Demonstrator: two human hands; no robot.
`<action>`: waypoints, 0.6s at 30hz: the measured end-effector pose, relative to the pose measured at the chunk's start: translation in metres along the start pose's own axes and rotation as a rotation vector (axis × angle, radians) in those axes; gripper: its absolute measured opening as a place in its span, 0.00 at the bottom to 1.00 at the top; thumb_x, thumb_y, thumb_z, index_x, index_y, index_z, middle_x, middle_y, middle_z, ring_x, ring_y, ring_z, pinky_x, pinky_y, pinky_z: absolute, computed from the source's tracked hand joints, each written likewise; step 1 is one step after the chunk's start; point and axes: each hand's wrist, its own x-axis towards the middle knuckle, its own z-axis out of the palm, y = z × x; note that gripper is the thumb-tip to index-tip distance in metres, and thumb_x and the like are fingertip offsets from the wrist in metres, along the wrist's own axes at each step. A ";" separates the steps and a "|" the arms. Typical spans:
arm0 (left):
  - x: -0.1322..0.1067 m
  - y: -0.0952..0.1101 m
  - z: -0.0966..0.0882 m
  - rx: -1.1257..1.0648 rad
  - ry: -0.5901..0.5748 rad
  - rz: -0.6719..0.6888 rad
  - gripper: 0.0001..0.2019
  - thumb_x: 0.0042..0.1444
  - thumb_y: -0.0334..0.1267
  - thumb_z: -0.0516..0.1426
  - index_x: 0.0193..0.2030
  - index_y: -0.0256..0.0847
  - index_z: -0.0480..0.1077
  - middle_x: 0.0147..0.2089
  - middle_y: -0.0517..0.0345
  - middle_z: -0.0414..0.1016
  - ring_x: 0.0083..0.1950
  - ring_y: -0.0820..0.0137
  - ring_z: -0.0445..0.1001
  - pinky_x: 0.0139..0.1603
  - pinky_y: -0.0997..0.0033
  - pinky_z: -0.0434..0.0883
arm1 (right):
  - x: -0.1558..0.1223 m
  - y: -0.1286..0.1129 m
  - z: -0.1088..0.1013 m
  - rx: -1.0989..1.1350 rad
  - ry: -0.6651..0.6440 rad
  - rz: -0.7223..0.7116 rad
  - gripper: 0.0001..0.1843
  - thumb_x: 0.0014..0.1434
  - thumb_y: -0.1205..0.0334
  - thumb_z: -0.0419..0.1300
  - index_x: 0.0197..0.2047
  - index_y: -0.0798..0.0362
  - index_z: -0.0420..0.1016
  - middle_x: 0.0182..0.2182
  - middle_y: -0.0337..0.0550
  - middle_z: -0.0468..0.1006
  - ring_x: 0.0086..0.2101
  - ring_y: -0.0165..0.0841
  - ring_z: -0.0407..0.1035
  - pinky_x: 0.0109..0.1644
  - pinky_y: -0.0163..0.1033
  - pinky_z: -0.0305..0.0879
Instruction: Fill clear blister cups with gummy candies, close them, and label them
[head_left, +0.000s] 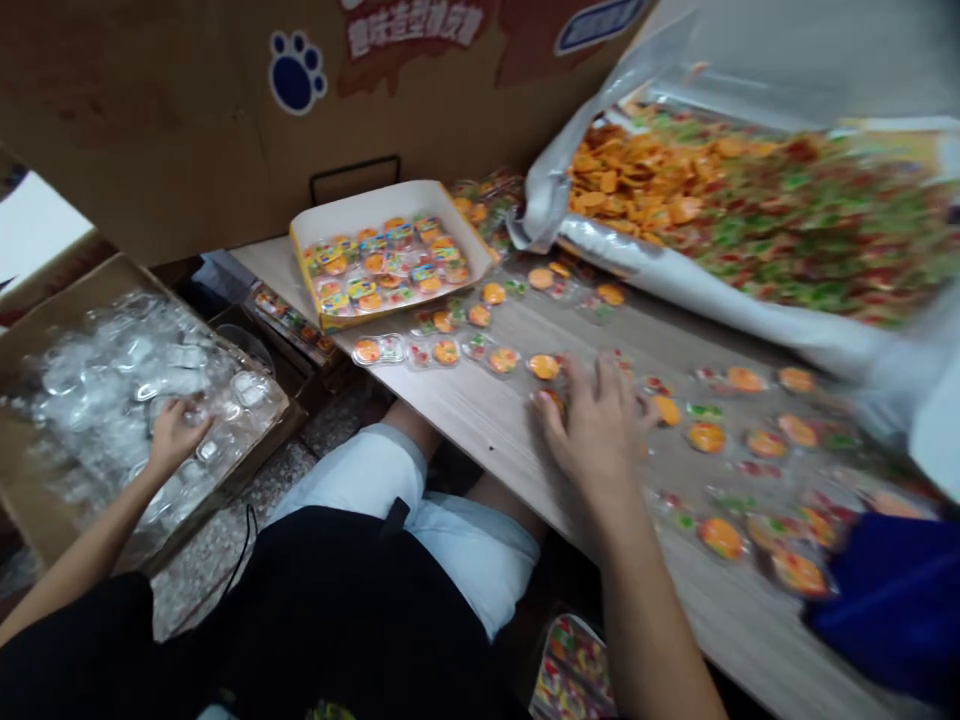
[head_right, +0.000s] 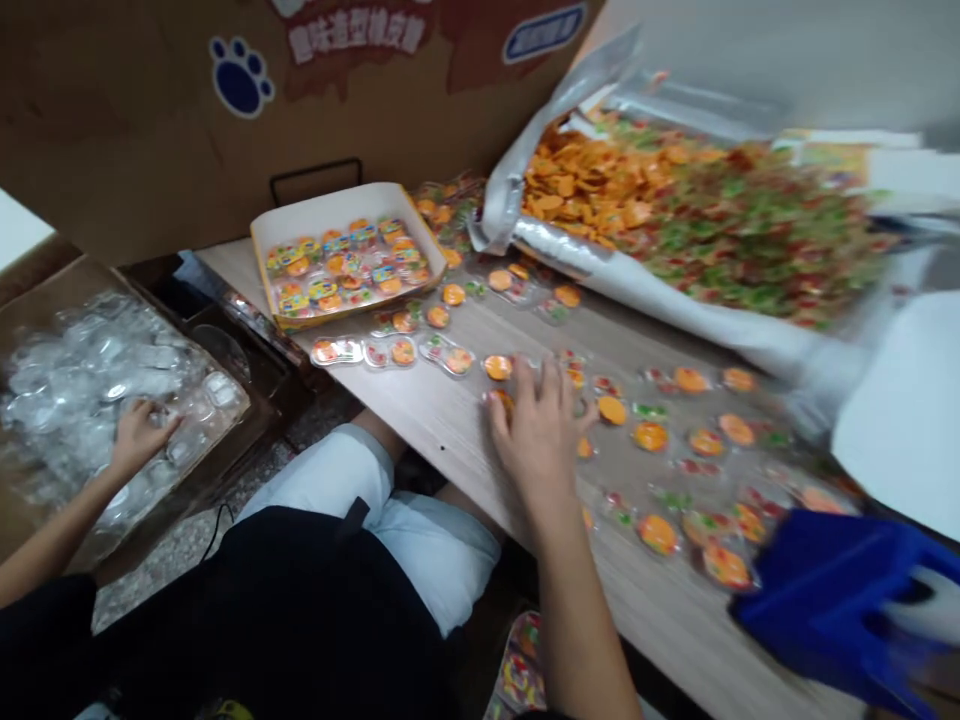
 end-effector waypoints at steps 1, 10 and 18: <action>-0.004 -0.002 -0.002 -0.012 0.005 -0.024 0.20 0.56 0.54 0.52 0.36 0.36 0.66 0.39 0.53 0.64 0.45 0.63 0.67 0.52 0.64 0.66 | -0.004 0.000 0.002 0.010 0.007 -0.029 0.30 0.65 0.52 0.46 0.65 0.59 0.62 0.64 0.65 0.61 0.61 0.56 0.56 0.59 0.66 0.51; -0.022 -0.012 -0.032 -0.172 -0.005 -0.148 0.21 0.58 0.55 0.52 0.38 0.34 0.68 0.39 0.56 0.67 0.44 0.67 0.66 0.50 0.67 0.65 | -0.003 0.023 0.010 0.035 0.060 -0.133 0.24 0.65 0.55 0.44 0.57 0.54 0.72 0.57 0.60 0.71 0.56 0.51 0.64 0.58 0.64 0.50; -0.015 -0.008 -0.019 0.031 -0.089 -0.065 0.29 0.54 0.56 0.55 0.49 0.29 0.70 0.46 0.43 0.72 0.51 0.56 0.71 0.54 0.61 0.66 | -0.011 0.005 0.005 0.041 0.012 -0.169 0.24 0.64 0.56 0.46 0.57 0.57 0.71 0.56 0.62 0.71 0.54 0.51 0.65 0.57 0.62 0.53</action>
